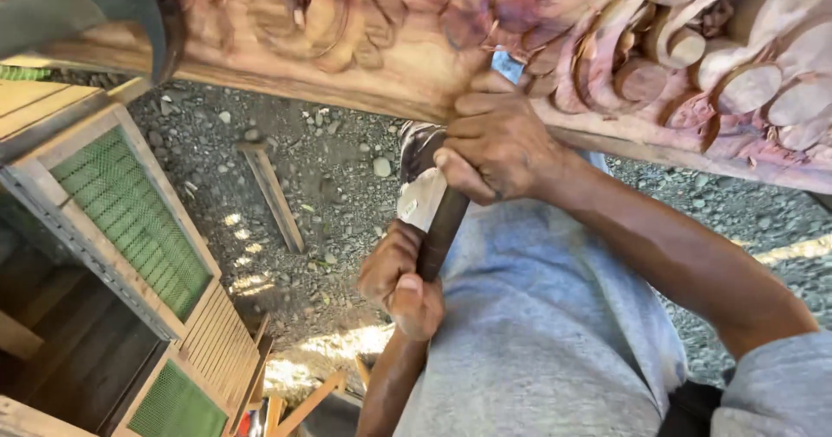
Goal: Woodworker uses a mallet and chisels to carve intricate decorative patterns into a large piece of wood.
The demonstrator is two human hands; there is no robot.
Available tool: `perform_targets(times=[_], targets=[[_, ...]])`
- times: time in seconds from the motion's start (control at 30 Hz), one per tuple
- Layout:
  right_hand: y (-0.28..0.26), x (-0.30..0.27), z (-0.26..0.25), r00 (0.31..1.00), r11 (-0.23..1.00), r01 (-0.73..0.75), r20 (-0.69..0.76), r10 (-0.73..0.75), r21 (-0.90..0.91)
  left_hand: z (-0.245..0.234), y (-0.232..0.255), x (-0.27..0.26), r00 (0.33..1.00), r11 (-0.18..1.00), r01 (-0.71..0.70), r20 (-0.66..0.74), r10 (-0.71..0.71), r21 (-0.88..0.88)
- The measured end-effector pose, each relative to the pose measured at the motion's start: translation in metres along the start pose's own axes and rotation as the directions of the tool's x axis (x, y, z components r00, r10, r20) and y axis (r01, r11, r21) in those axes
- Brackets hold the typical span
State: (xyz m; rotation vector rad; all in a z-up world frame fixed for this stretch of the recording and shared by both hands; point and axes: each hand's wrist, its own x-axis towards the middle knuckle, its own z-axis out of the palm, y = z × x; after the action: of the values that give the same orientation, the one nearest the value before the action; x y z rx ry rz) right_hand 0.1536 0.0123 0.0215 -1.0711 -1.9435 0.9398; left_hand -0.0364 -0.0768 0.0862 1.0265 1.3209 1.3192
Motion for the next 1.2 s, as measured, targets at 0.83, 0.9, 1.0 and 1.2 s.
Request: perform_targets(times=[0.83, 0.9, 1.0, 1.2], targets=[[-0.094, -0.129, -0.027, 0.79, 0.814, -0.561, -0.393, 0.471, -0.152, 0.094, -0.062, 0.176, 0.017, 0.372, -0.928, 0.998, 0.065, -0.008], [-0.092, -0.127, -0.024, 0.775, 0.812, -0.569, -0.415, 0.477, -0.129, 0.098, -0.074, 0.179, -0.066, 0.348, -0.933, 0.995, 0.07, -0.086], [-0.091, -0.125, -0.021, 0.757, 0.804, -0.585, -0.431, 0.492, -0.11, 0.104, -0.067, 0.188, 0.363, 0.815, -0.468, 0.915, -0.176, 0.342], [-0.096, -0.12, -0.021, 0.763, 0.811, -0.574, -0.436, 0.477, -0.116, 0.104, 0.0, 0.21, 0.402, 0.508, -0.835, 0.863, 0.305, 0.21]])
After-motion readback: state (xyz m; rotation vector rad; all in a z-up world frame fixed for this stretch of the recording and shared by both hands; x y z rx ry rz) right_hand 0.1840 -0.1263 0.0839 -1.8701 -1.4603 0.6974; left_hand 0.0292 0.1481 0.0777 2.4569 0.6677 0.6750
